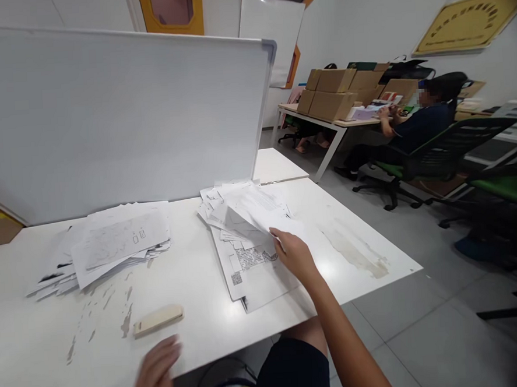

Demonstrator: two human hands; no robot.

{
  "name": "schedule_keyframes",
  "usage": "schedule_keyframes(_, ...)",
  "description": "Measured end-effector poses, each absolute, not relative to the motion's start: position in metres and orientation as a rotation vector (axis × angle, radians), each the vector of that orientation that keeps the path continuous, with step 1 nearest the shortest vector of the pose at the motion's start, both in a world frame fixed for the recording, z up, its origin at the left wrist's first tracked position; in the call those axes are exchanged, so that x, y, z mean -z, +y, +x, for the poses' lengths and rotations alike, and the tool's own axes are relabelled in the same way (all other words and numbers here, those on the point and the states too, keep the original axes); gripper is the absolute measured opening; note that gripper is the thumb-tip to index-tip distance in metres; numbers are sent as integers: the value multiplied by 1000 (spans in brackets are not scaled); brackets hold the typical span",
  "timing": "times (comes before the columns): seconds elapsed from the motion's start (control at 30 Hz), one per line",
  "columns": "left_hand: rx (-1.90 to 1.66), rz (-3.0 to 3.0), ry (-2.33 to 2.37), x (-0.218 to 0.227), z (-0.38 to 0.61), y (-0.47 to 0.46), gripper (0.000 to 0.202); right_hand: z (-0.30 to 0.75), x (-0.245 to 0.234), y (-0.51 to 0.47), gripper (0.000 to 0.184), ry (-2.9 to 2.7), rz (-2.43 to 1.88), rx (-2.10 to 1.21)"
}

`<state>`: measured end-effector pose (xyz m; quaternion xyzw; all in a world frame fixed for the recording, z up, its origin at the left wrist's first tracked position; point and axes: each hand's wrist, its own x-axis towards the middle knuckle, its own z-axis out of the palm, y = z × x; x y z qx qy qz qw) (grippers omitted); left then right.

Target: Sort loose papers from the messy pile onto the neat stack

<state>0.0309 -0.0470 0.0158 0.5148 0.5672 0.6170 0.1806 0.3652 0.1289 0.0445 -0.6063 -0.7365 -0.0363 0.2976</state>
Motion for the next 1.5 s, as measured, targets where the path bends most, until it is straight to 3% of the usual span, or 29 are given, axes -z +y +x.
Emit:
schedule_keyframes(0.13, -1374, 790, 1065, -11, 119, -16, 74, 350, -22, 60, 34, -1887, -1315, -25)
schedule_keyframes(0.23, -1276, 609, 1078, -12, 144, 22, 84, 340, -24, 21, 28, -1594, -1403, -195)
schedule_keyframes(0.4, -1218, 812, 1381, -18, 140, 80, 68, 340, -47, 18, 22, -688, -1394, -513)
schedule_keyframes(0.63, -1234, 1063, 1466, -21, 132, 102, 24, 319, -48, 71, 20, -306, -1004, -940)
schedule_keyframes(0.77, -1178, 1098, 1383, -19, 120, 80, 27, 300, -38, 61, 24, -272, -995, -1080)
schedule_keyframes(0.93, -1059, 1149, 1350, -17, 111, 81, 53, 291, -29, 45, 24, -309, -1021, -1146)
schedule_keyframes(1.07, -948, 1241, 1474, -19, 110, 91, 50, 289, -25, 45, 23, -479, -1091, -1190)
schedule_keyframes(1.3, -1176, 1678, 1418, -23, 103, 68, 49, 324, -32, 42, 67, -894, -1422, -560)
schedule_keyframes(1.4, -1149, 1690, 1414, -17, 99, 65, 56, 347, -32, 50, 85, -1027, -1337, -597)
schedule_keyframes(1.5, -1155, 1688, 1393, -14, 97, 65, 56, 357, -23, 58, 79, -1042, -1181, -798)
